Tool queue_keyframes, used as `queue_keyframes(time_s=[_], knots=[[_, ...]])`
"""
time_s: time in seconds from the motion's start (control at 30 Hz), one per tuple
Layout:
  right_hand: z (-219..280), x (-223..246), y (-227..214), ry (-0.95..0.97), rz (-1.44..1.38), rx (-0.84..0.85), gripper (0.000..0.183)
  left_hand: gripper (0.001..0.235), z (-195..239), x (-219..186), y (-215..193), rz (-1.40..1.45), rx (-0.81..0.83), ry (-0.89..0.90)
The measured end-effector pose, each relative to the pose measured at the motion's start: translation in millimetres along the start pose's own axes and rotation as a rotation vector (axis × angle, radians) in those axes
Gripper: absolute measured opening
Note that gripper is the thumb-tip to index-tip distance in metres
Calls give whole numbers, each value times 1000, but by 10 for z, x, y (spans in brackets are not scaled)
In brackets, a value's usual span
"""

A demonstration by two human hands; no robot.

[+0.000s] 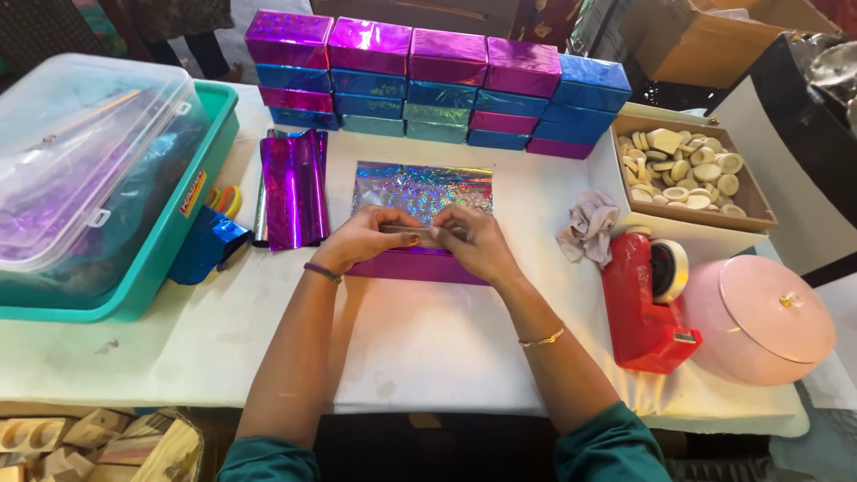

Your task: The person wraps a small rectangular box with shiny purple wrapping paper on a white table. They fold the paper around the box, secure the edges with clear tape from a red dispenser, and then place the finished gift on a stack of other wrapped boxes.

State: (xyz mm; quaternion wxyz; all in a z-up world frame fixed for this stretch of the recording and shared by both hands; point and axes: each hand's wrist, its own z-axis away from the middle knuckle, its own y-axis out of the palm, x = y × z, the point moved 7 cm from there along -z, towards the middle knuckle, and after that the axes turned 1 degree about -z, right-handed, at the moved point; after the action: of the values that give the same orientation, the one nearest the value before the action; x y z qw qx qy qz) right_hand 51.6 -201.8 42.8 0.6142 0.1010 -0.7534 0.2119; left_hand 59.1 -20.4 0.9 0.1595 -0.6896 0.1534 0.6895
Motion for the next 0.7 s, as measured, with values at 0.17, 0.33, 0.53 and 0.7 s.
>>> queue_keyframes(time_s=[0.17,0.33,0.53,0.7], knots=[[182,815,-79,-361,507,-41,31,26,-112,63,-118,-13,-32,-25],[158,659,-136,-328,841,-22,24,26,-442,202,-360,22,6,-89],[288,964,7,-521,950,-117,65,27,-664,123,-488,-111,74,-134],[158,569,186,-376,1135,63,110,30,-732,237,-638,-171,-35,-320]])
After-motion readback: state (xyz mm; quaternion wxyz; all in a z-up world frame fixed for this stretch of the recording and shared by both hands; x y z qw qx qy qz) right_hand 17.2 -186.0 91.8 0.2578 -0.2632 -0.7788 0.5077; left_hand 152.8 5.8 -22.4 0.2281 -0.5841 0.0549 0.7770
